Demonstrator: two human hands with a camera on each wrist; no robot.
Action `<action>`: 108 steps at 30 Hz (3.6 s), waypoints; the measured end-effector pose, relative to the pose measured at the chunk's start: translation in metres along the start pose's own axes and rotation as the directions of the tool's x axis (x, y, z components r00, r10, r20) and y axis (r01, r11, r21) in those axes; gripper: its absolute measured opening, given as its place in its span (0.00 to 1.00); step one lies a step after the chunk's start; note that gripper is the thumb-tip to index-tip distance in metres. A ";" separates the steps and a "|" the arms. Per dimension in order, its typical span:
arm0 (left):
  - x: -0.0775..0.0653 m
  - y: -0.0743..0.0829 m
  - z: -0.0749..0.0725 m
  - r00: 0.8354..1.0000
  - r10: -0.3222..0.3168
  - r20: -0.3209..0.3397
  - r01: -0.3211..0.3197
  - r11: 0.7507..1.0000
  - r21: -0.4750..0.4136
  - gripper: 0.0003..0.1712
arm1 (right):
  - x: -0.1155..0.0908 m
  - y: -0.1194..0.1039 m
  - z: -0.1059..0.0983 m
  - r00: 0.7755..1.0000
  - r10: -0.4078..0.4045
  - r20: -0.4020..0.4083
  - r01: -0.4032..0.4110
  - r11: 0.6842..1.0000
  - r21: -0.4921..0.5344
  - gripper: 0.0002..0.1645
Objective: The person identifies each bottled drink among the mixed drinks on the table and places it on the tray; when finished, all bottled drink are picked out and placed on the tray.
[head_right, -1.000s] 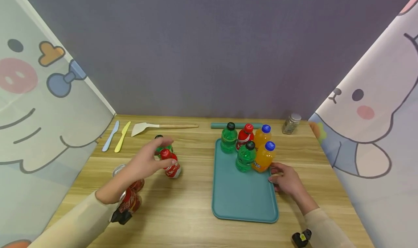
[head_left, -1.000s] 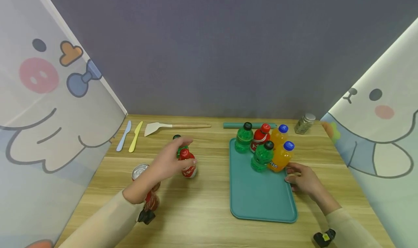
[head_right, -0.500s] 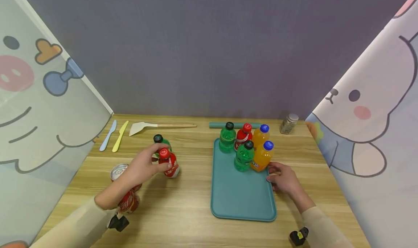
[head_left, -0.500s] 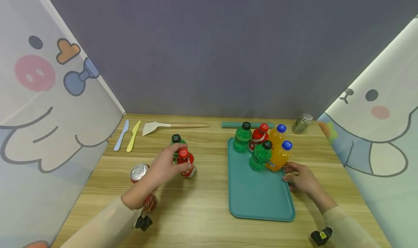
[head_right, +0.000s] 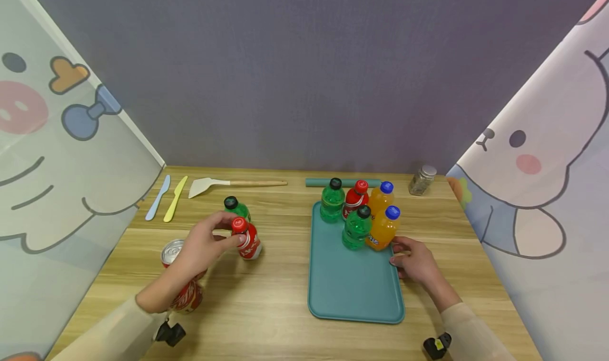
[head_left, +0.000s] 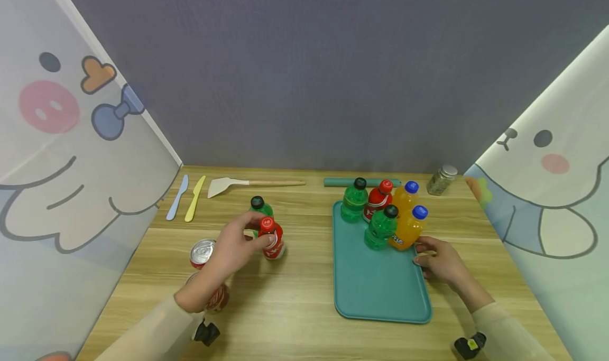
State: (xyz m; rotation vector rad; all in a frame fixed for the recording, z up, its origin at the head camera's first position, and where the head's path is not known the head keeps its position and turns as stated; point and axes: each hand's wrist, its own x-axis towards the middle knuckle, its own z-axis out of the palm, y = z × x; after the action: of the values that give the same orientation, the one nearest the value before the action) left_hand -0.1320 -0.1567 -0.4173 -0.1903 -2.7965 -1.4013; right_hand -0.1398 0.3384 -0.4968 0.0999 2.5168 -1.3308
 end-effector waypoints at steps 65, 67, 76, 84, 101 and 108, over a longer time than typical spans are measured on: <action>0.081 0.099 0.110 0.942 0.295 0.161 -0.251 0.937 -0.244 0.25 | -0.002 0.000 -0.001 1.000 0.005 0.006 -0.005 1.000 0.016 0.38; 0.082 0.099 0.117 0.943 0.290 0.166 -0.249 0.941 -0.231 0.23 | -0.001 0.000 -0.001 1.000 0.007 0.003 -0.007 1.000 0.019 0.38; 0.087 0.092 0.138 0.944 0.294 0.150 -0.260 0.942 -0.212 0.21 | -0.001 0.001 0.000 1.000 0.009 0.007 -0.009 1.000 0.024 0.38; 0.084 0.092 0.145 0.945 0.288 0.153 -0.259 0.948 -0.183 0.21 | 0.000 0.001 -0.001 1.000 0.012 0.007 -0.012 1.000 0.017 0.38; 0.082 0.082 0.133 0.928 0.238 0.287 -0.126 0.924 -0.361 0.22 | -0.001 0.001 -0.001 1.000 0.016 0.002 -0.016 1.000 0.003 0.38; 0.080 0.083 0.117 0.911 0.247 0.331 -0.123 0.928 -0.353 0.25 | -0.002 0.000 -0.001 1.000 0.016 0.001 -0.016 1.000 0.013 0.38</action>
State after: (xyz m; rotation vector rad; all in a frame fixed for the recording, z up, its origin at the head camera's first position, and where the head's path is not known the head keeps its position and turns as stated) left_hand -0.1968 -0.0056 -0.4169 -0.7859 -2.6830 -1.9431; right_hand -0.1380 0.3395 -0.4961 0.1211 2.5016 -1.3405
